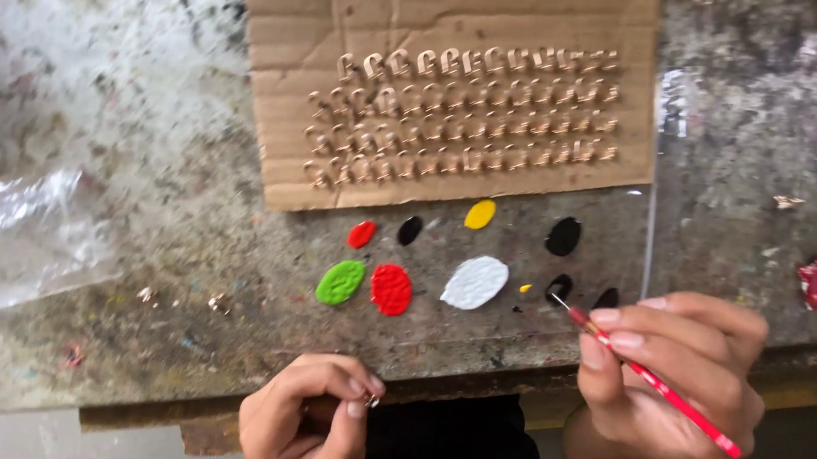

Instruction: Applying colored paint to the small loops of metal earring hooks using a fine-tipped paintbrush.

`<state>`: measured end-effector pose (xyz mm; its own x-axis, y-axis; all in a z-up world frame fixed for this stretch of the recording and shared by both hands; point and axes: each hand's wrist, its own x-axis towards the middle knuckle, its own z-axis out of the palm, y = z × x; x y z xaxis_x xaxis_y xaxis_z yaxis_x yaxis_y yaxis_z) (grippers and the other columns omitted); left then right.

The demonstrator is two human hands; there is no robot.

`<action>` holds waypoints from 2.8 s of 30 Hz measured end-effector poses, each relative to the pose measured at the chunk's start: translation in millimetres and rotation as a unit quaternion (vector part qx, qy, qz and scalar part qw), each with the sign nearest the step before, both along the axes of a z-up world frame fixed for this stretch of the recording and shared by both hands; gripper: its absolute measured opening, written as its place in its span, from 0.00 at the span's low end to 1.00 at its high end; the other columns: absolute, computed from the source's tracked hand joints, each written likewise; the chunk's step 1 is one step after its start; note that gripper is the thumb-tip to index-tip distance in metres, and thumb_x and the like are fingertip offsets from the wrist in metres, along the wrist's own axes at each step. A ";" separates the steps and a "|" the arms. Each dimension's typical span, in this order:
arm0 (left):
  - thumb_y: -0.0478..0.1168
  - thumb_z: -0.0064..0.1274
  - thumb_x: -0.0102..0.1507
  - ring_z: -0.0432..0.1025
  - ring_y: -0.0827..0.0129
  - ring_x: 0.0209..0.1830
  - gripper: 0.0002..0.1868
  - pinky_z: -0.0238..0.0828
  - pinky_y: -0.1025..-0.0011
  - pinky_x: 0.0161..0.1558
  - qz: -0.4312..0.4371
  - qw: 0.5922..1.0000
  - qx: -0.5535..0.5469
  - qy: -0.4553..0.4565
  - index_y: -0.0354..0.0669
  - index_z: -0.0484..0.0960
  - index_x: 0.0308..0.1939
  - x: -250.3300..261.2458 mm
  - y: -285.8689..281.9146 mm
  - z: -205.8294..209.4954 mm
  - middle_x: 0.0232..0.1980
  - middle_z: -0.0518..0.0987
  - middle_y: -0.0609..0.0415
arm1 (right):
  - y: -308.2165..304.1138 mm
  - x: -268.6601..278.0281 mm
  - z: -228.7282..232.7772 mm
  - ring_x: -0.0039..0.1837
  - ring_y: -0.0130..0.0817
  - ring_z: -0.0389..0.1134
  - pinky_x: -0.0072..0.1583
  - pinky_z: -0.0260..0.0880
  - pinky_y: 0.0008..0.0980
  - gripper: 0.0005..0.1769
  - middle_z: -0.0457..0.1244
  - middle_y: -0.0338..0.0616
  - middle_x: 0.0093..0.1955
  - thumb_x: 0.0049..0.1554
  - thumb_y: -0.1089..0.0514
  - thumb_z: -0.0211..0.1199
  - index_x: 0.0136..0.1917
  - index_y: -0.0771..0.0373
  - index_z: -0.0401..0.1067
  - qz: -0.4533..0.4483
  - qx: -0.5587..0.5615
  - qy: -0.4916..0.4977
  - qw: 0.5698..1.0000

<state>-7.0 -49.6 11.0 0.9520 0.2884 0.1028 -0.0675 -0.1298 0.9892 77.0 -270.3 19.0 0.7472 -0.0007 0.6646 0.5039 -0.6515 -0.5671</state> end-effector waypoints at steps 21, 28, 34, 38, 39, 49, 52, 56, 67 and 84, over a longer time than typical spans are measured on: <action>0.30 0.58 0.55 0.69 0.89 0.13 0.09 0.59 0.92 0.14 0.054 0.986 0.062 0.145 0.50 0.77 0.28 2.0 -13.0 8.1 0.27 0.87 0.58 | -6.3 16.6 -2.7 0.49 0.37 0.66 0.63 0.63 0.36 0.08 0.70 0.46 0.43 0.61 0.59 0.68 0.45 0.60 0.68 -0.057 -0.055 0.043 0.996; 0.33 0.57 0.56 0.78 0.87 0.19 0.07 0.65 0.92 0.16 0.053 0.986 0.061 0.146 0.51 0.77 0.28 1.7 -13.1 7.1 0.27 0.87 0.57 | -5.8 10.2 -8.9 0.44 0.34 0.61 0.62 0.61 0.38 0.10 0.67 0.42 0.39 0.60 0.56 0.64 0.43 0.58 0.64 -0.083 -0.006 0.019 0.996; 0.35 0.56 0.58 0.79 0.87 0.22 0.06 0.67 0.91 0.19 0.034 0.987 0.058 0.149 0.54 0.77 0.32 -4.5 -10.9 -0.3 0.29 0.87 0.59 | -35.8 4.6 -20.8 0.46 0.37 0.56 0.52 0.59 0.32 0.10 0.64 0.39 0.35 0.60 0.55 0.61 0.41 0.57 0.63 -0.080 -0.027 -0.024 0.996; 0.33 0.57 0.57 0.82 0.84 0.26 0.07 0.73 0.91 0.26 -0.004 0.988 0.032 0.150 0.53 0.79 0.32 -14.2 -2.3 -13.2 0.31 0.88 0.58 | -53.5 3.9 -31.3 0.45 0.36 0.57 0.53 0.59 0.32 0.10 0.64 0.41 0.35 0.59 0.56 0.63 0.41 0.58 0.63 -0.080 -0.011 -0.014 0.997; 0.33 0.58 0.58 0.83 0.81 0.29 0.06 0.77 0.88 0.33 -0.013 0.991 0.025 0.134 0.51 0.79 0.33 -17.3 -0.8 -18.5 0.31 0.88 0.56 | -55.3 4.1 -32.4 0.43 0.34 0.57 0.54 0.59 0.31 0.10 0.64 0.39 0.34 0.59 0.55 0.62 0.40 0.57 0.64 -0.070 -0.012 -0.024 0.997; 0.32 0.59 0.57 0.85 0.78 0.31 0.06 0.81 0.85 0.39 -0.029 0.987 0.015 0.159 0.47 0.80 0.29 -28.9 2.0 -30.0 0.32 0.88 0.52 | -54.6 4.6 -30.3 0.46 0.34 0.58 0.52 0.61 0.28 0.10 0.64 0.34 0.33 0.58 0.53 0.62 0.38 0.54 0.65 -0.054 -0.008 -0.016 0.998; 0.31 0.59 0.57 0.85 0.78 0.32 0.06 0.81 0.86 0.39 -0.033 0.986 0.028 0.164 0.47 0.80 0.31 -26.1 1.8 -25.0 0.32 0.88 0.53 | -60.3 3.0 -32.6 0.45 0.34 0.58 0.51 0.60 0.29 0.09 0.64 0.33 0.34 0.58 0.53 0.62 0.39 0.54 0.64 -0.046 -0.016 -0.026 0.998; 0.33 0.57 0.58 0.84 0.79 0.30 0.06 0.79 0.86 0.40 -0.006 0.989 0.061 0.138 0.49 0.77 0.32 -21.4 -5.5 -22.8 0.31 0.87 0.55 | -55.1 4.0 -30.3 0.46 0.35 0.58 0.52 0.60 0.29 0.10 0.64 0.34 0.33 0.58 0.53 0.62 0.38 0.54 0.65 -0.048 -0.016 -0.022 0.999; 0.33 0.57 0.58 0.84 0.80 0.31 0.06 0.79 0.88 0.35 -0.024 0.990 0.030 0.133 0.50 0.79 0.34 -22.1 -2.0 -23.5 0.33 0.88 0.54 | -53.7 3.9 -29.1 0.47 0.34 0.57 0.51 0.60 0.32 0.09 0.64 0.32 0.33 0.58 0.52 0.61 0.39 0.53 0.63 -0.029 -0.012 -0.021 0.999; 0.27 0.56 0.55 0.75 0.84 0.16 0.09 0.71 0.90 0.17 0.029 0.989 0.041 0.137 0.48 0.78 0.31 -4.4 -13.8 -7.4 0.30 0.87 0.54 | -58.6 3.6 -36.7 0.45 0.35 0.57 0.49 0.60 0.33 0.12 0.61 0.34 0.32 0.58 0.51 0.62 0.41 0.54 0.62 -0.031 0.013 -0.053 0.998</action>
